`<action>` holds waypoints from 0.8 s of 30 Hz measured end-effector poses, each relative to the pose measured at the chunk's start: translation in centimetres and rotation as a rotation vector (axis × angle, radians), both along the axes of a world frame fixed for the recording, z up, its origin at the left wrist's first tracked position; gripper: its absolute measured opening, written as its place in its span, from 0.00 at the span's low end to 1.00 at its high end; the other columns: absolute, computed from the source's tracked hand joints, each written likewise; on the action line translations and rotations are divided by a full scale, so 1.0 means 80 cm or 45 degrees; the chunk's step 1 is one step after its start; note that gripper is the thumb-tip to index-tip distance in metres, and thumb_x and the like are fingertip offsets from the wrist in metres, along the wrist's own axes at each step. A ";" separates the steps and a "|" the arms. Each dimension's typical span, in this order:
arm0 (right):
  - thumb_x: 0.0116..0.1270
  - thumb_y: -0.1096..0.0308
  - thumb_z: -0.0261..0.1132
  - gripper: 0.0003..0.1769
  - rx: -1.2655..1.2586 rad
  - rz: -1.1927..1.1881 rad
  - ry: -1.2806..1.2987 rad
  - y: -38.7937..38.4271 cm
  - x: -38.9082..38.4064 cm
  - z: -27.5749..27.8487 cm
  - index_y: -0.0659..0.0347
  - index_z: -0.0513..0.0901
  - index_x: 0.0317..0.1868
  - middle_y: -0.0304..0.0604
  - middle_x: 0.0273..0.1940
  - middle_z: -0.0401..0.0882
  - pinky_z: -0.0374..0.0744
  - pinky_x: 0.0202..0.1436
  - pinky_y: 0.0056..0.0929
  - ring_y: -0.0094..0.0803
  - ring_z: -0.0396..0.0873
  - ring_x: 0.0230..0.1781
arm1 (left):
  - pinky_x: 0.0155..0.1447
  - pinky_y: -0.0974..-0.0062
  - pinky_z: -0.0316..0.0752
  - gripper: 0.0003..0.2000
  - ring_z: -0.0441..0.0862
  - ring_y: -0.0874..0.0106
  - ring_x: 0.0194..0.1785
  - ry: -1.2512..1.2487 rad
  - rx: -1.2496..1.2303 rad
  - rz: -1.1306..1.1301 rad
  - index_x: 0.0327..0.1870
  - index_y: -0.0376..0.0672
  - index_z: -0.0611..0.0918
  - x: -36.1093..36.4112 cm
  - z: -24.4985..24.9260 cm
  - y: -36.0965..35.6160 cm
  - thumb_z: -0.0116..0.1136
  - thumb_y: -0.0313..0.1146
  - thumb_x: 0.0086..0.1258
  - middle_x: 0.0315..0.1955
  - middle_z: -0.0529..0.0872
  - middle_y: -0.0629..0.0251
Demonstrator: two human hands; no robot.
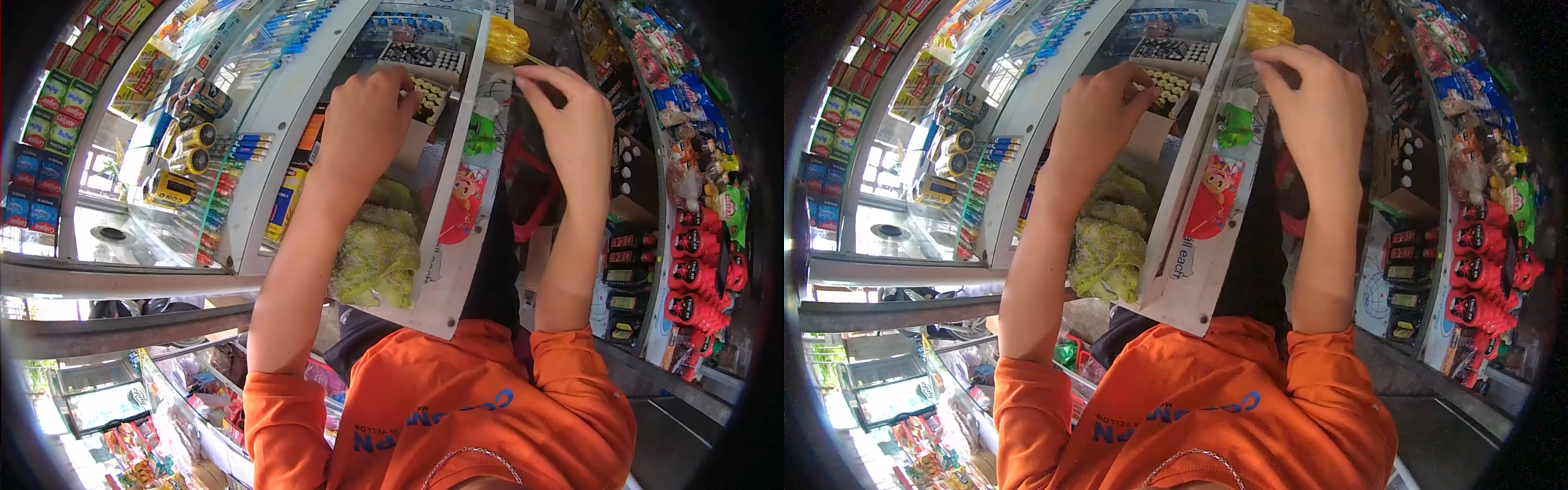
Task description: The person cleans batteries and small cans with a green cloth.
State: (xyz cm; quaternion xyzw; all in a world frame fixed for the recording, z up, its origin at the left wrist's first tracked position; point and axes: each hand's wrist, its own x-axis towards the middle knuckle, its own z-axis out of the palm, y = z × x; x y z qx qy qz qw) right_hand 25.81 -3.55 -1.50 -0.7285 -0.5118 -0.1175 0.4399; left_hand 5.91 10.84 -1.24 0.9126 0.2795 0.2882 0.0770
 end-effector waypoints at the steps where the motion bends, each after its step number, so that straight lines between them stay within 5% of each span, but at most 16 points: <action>1: 0.69 0.63 0.71 0.11 0.001 -0.040 0.042 -0.005 0.006 -0.003 0.57 0.92 0.47 0.45 0.46 0.91 0.83 0.50 0.37 0.46 0.89 0.45 | 0.45 0.57 0.83 0.09 0.90 0.51 0.39 0.060 -0.040 0.031 0.41 0.39 0.88 0.002 0.003 -0.002 0.67 0.36 0.72 0.32 0.92 0.52; 13: 0.72 0.61 0.70 0.12 -0.170 -0.193 0.216 -0.034 0.051 -0.041 0.54 0.91 0.51 0.45 0.44 0.92 0.82 0.50 0.36 0.43 0.90 0.45 | 0.48 0.58 0.83 0.12 0.91 0.54 0.41 0.150 -0.181 -0.067 0.48 0.39 0.87 0.000 -0.005 0.003 0.69 0.33 0.67 0.35 0.93 0.54; 22: 0.72 0.59 0.70 0.13 -0.189 -0.171 0.257 -0.036 0.050 -0.050 0.54 0.90 0.52 0.47 0.44 0.92 0.82 0.50 0.39 0.46 0.90 0.45 | 0.49 0.56 0.82 0.11 0.90 0.53 0.44 0.548 -0.075 -0.255 0.42 0.39 0.89 0.019 0.029 0.037 0.73 0.32 0.61 0.37 0.92 0.53; 24: 0.70 0.58 0.72 0.15 -0.418 -0.235 0.232 -0.040 0.055 -0.051 0.54 0.90 0.53 0.49 0.43 0.91 0.82 0.49 0.39 0.47 0.89 0.45 | 0.49 0.56 0.81 0.11 0.90 0.53 0.44 0.571 -0.073 -0.266 0.42 0.40 0.89 0.025 0.035 0.043 0.74 0.32 0.61 0.37 0.92 0.53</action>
